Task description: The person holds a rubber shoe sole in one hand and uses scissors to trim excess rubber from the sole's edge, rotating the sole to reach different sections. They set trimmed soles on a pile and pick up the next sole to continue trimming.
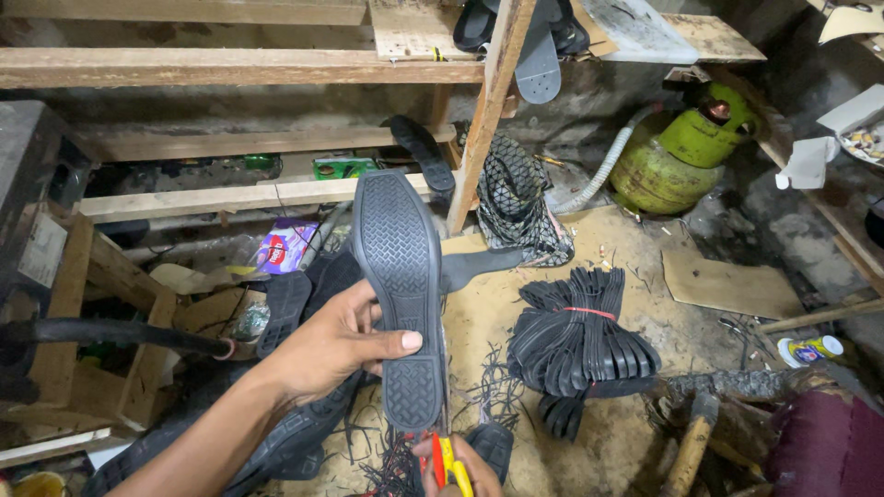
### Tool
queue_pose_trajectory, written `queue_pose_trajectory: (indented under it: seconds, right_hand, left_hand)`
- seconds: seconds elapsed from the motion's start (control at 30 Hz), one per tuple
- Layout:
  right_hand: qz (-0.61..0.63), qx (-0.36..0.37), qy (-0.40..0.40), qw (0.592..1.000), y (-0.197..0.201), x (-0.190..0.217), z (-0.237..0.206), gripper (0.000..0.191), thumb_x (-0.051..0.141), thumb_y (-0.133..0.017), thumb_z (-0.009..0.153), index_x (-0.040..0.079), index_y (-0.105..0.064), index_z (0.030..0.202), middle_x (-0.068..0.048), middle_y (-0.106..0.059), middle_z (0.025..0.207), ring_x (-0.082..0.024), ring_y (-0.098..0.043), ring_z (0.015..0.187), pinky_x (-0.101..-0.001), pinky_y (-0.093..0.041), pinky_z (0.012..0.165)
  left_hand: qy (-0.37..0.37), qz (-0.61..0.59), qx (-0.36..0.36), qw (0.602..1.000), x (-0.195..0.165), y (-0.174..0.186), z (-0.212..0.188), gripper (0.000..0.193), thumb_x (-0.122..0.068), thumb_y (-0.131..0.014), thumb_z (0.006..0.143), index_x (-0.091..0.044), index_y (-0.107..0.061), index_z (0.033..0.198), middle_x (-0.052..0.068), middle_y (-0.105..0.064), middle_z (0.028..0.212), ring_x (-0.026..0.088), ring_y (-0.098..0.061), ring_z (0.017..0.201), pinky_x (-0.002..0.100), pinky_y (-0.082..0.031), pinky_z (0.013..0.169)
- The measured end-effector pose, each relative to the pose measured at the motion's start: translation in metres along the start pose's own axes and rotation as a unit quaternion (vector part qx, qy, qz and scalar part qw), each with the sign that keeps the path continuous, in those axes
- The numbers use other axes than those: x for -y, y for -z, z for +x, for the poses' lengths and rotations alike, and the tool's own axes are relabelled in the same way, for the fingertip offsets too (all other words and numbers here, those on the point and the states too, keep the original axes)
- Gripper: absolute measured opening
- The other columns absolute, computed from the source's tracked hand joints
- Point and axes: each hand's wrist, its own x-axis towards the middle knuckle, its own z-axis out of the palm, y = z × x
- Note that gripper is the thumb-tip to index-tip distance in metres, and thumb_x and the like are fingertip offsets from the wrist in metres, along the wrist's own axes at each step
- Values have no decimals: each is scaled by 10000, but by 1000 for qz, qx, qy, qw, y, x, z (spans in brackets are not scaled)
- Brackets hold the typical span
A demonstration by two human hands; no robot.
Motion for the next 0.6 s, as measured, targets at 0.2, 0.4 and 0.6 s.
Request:
queue_pose_trajectory:
  seconds: [0.2,0.4,0.6]
  right_hand:
    - [-54,-63,8,997,-12,27,-10,507,293,-720,799,-79,-700,1143,-105,-666,799,-148,-631,726,-248,-481,708]
    - [141,-215,-194,947,-39,70,5,497,175,-558,821,-3,-624,1280,-90,-711,895,-160,-653,766,-261,-511,739]
    - [49,-97,43,993,-43,68,-12,647,59,-406,797,-85,-565,1408,-111,-656,806,-153,-630,718,-264,-511,673]
  left_hand:
    - [10,-72,3,997,3,-1,-1,606,-128,-782,807,-124,-555,1369,12,-731,1049,87,-698,823,237,-539,589]
    - [35,-45,12,998,2,-12,-4,614,-125,-764,831,-138,-537,1401,23,-720,1080,114,-702,868,263,-546,593]
    - [73,-32,73,994,8,-22,-5,597,-177,-757,835,-127,-531,1385,26,-723,1071,124,-726,906,280,-610,624]
